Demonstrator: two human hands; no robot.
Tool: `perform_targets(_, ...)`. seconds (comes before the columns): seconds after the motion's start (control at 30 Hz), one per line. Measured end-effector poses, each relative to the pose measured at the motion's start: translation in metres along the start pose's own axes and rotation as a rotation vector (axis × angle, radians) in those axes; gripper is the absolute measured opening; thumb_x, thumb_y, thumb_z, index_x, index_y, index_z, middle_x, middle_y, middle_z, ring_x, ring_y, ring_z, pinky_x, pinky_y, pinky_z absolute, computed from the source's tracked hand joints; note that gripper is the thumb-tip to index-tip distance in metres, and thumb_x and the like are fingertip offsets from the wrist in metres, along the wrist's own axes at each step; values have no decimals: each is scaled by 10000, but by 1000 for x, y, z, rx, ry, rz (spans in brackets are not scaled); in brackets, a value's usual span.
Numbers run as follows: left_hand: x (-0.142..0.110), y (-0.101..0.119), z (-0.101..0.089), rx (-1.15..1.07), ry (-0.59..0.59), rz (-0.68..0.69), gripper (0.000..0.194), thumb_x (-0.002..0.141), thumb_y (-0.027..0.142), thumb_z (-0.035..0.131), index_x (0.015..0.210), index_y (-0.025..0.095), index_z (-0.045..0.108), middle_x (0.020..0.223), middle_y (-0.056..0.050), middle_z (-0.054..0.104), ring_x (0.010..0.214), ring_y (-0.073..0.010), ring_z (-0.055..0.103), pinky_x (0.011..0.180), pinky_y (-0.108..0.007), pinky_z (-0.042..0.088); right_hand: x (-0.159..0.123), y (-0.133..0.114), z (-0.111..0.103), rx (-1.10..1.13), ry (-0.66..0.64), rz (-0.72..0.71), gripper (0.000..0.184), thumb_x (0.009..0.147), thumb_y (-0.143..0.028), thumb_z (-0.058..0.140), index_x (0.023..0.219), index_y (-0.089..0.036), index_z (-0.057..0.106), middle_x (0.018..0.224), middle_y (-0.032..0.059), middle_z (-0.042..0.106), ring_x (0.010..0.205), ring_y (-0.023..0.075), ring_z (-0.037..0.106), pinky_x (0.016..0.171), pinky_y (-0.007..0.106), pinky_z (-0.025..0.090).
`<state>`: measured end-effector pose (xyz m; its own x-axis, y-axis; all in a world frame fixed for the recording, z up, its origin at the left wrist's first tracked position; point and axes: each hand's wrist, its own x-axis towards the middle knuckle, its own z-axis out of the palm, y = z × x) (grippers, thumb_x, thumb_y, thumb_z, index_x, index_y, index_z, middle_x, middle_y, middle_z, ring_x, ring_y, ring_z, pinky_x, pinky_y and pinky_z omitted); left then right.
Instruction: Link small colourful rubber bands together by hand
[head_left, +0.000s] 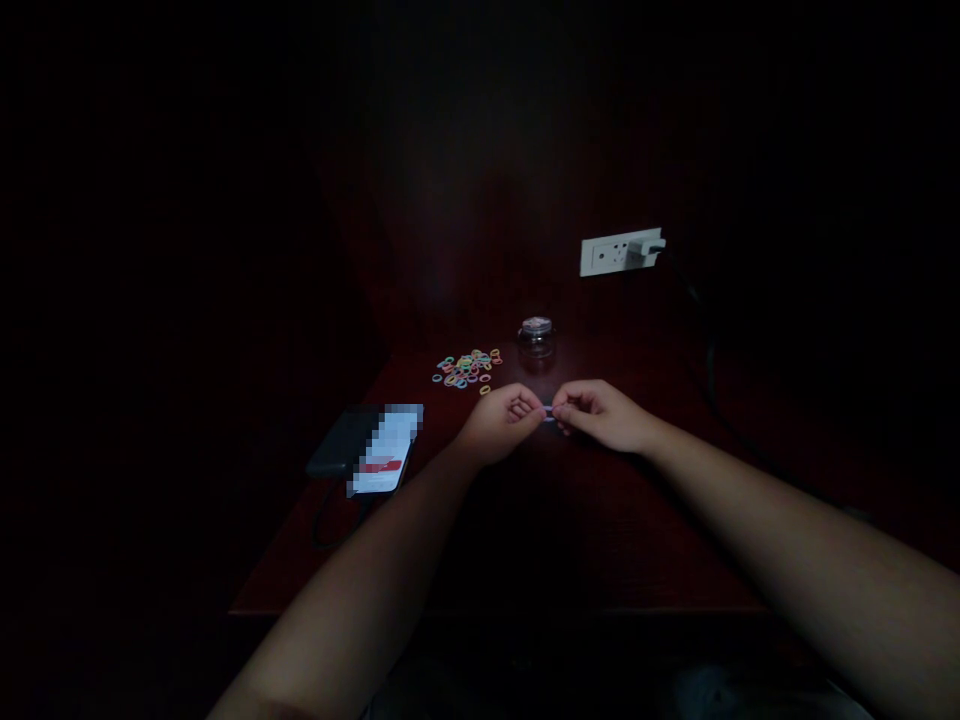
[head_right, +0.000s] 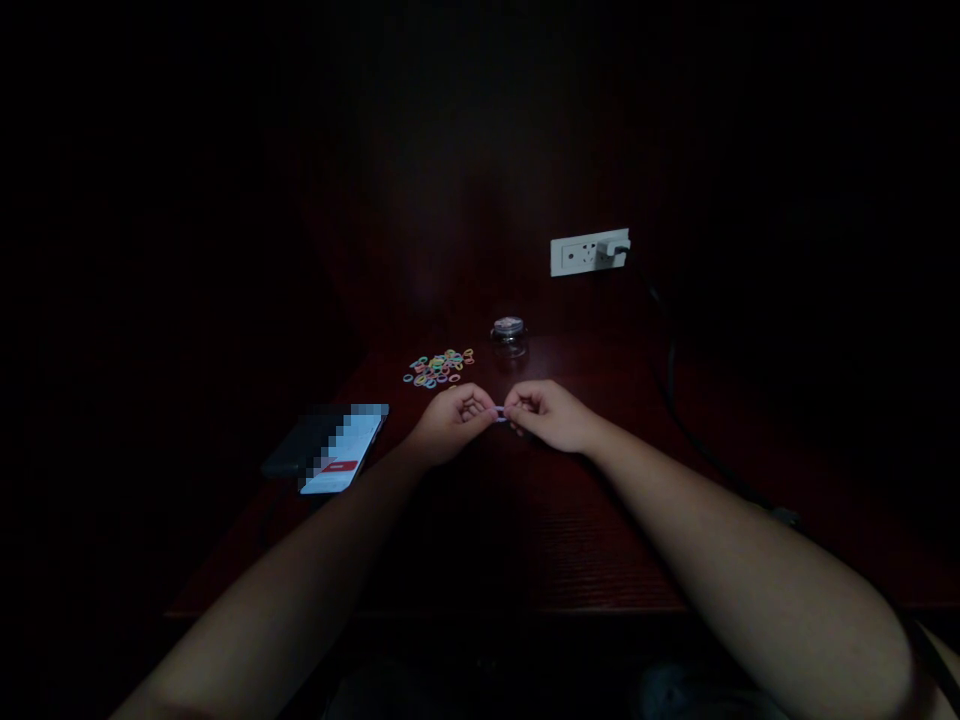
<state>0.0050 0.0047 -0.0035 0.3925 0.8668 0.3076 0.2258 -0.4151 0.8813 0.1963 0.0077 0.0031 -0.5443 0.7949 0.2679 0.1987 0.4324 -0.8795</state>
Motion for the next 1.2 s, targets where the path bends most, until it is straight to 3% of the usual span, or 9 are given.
perform_targets(0.37, -1, 5, -2, 13, -76, -2, 146, 737, 256, 629, 769, 124, 574, 622, 27, 543, 510, -45, 426, 483, -162, 347, 1, -1, -4, -55, 119, -16, 210, 800, -340, 556, 697, -158, 569, 581, -1, 563, 530, 106, 482, 512, 231, 362)
perform_targets(0.57, 0, -1, -1, 29, -68, -7, 172, 744, 278, 630, 792, 121, 579, 667, 6, 579, 546, -55, 466, 517, -174, 380, 1, -2, -1, 11, 31, 14, 240, 782, -388, 588, 732, -155, 560, 582, 0, 571, 519, 104, 489, 500, 227, 362)
perform_targets(0.77, 1, -4, -1, 66, -87, 7, 180, 762, 287, 613, 821, 119, 593, 741, -29, 636, 609, -78, 528, 574, -195, 415, 1, 1, 2, -3, 22, 10, 238, 783, -379, 599, 760, -146, 558, 603, 8, 587, 522, 94, 502, 493, 213, 374)
perform_targets(1.2, 2, -7, -4, 92, -94, 10, 189, 831, 299, 528, 846, 115, 568, 850, -82, 678, 745, -126, 601, 683, -238, 446, 5, 2, -3, -8, 204, 0, 219, 796, -365, 559, 718, -164, 519, 585, -5, 567, 521, 100, 516, 500, 217, 387)
